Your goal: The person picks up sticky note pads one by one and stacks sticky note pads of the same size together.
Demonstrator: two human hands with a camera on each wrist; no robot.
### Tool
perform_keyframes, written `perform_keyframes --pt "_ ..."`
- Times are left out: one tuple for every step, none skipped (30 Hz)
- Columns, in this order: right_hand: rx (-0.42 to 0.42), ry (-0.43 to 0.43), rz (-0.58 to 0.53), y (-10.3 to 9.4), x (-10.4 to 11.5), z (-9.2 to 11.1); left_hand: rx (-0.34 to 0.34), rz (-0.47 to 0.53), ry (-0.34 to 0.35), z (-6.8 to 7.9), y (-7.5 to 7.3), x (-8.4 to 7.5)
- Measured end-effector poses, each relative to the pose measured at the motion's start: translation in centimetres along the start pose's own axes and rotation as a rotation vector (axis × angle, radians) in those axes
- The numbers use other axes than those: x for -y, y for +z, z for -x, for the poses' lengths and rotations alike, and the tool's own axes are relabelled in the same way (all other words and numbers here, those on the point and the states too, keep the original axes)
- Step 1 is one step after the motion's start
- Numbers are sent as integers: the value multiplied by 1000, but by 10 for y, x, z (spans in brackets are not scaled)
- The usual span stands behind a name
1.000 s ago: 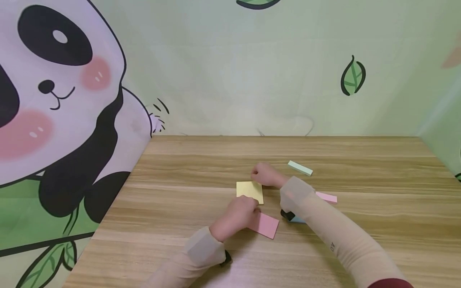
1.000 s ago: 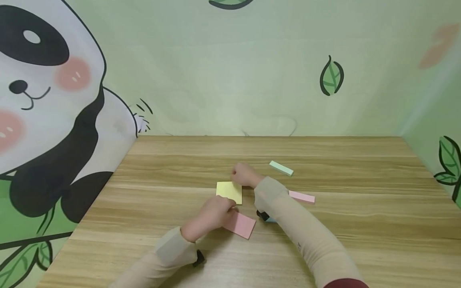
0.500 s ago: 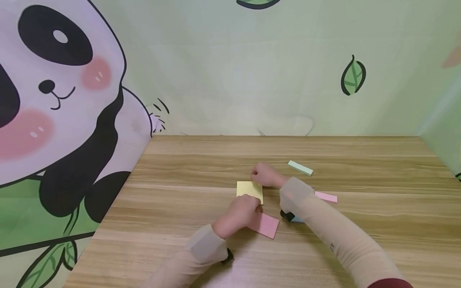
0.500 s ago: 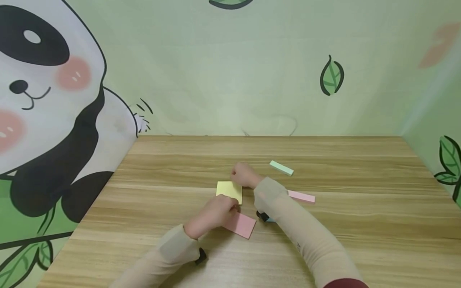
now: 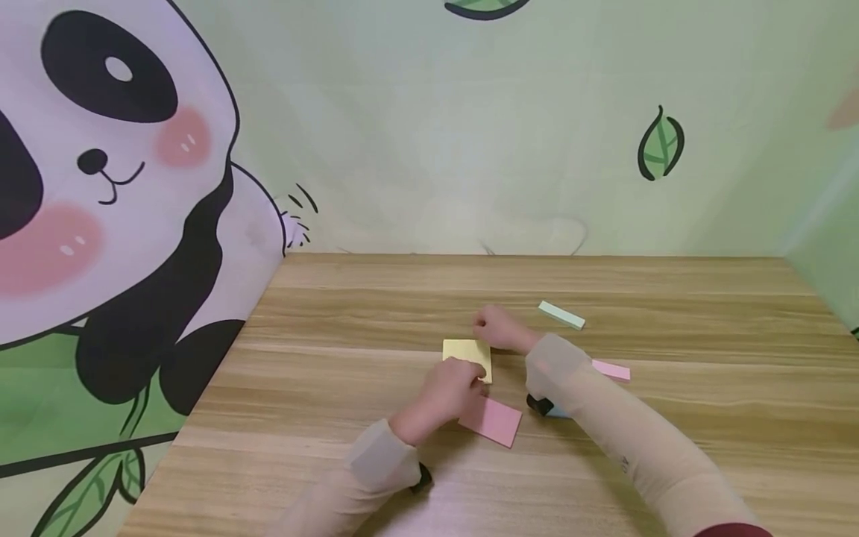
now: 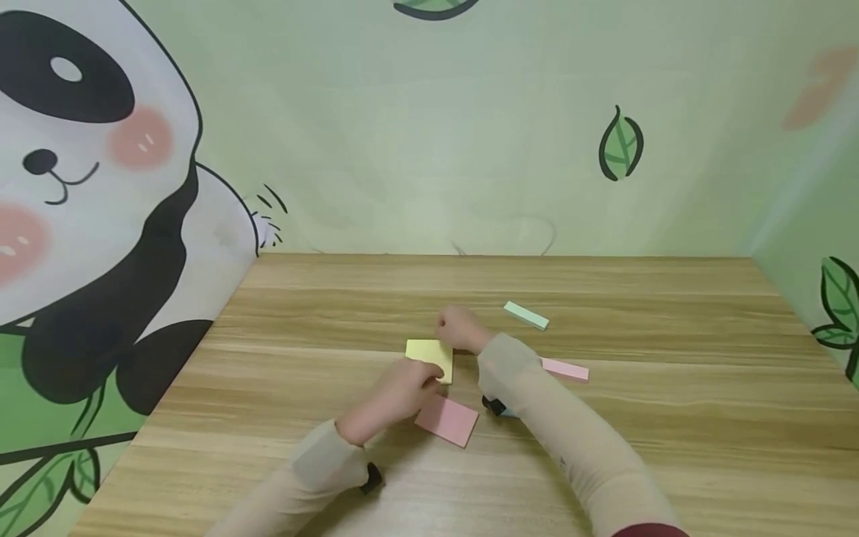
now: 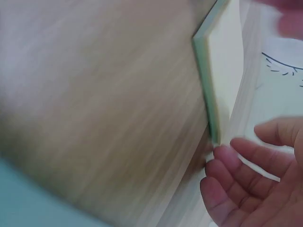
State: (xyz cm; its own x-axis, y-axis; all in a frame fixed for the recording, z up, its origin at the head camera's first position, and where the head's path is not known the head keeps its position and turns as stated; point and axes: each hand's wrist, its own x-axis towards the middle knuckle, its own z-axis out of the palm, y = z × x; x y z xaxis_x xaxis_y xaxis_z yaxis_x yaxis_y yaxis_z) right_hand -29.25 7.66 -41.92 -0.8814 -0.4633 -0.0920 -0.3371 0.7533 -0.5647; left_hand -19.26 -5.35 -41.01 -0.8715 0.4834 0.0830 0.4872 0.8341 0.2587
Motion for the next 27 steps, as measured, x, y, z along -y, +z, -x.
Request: perform_keyframes --pt "-9 36 -3 -1 -2 1 -41 20 -10 0 -2 3" --pt "-20 68 -6 -2 -3 2 -84 42 -25 0 -5 6" --pt "-22 113 -25 -4 -5 4 -114 71 -50 -1 -8 10" --pt "-26 155 -39 -7 -6 6 -131 110 -79 -1 -12 15" --pt "-37 193 -50 -8 -8 7 -148 130 -103 -2 -15 19" --pt "-41 228 -67 -10 -9 8 -150 157 -133 -3 -17 25" --pt "-42 262 -90 -12 -10 9 -153 177 -159 -4 -20 30" --pt "-39 278 -106 -13 -10 11 -143 195 -186 -5 -21 35" --pt "-32 298 -123 -14 -10 12 -130 208 -205 -6 -22 40" --pt "-30 312 -127 -14 -10 13 -123 214 -219 -7 -22 44" --pt "-24 321 -135 -14 -10 13 -119 211 -224 -8 -21 48" --pt "-5 330 -160 -14 -10 14 -106 216 -234 -8 -20 50" --pt "14 341 -186 -13 -10 15 -91 217 -239 -9 -19 53" --pt "30 347 -209 -13 -9 15 -70 225 -246 -10 -17 55" --pt "47 364 -242 -12 -9 16 -56 232 -247 -11 -16 56" --pt "61 378 -271 -11 -8 17 -41 243 -253 -12 -14 58" --pt "79 391 -309 -10 -7 17 -21 251 -259 -12 -12 59" --pt "92 407 -347 -9 -6 18 -7 255 -262 -13 -9 60" --pt "104 421 -379 -7 -5 18 6 258 -270 -13 -7 61" --pt "111 435 -410 -6 -4 18 17 266 -276 -14 -6 62" --pt "117 448 -433 -4 -3 18 24 269 -279 -14 -4 62" --pt "120 460 -451 -3 -3 18 31 272 -284 -14 -3 63" --pt "122 464 -469 -2 -2 17 37 271 -286 -15 -2 63" --pt "120 470 -480 -1 -2 17 37 272 -288 -15 -1 63" --pt "119 475 -488 0 -1 17 41 276 -292 -15 -1 63" --pt "116 474 -491 0 -1 16 45 280 -294 -15 -1 63" --pt "117 474 -494 1 -1 16 46 283 -295 -15 -1 63"
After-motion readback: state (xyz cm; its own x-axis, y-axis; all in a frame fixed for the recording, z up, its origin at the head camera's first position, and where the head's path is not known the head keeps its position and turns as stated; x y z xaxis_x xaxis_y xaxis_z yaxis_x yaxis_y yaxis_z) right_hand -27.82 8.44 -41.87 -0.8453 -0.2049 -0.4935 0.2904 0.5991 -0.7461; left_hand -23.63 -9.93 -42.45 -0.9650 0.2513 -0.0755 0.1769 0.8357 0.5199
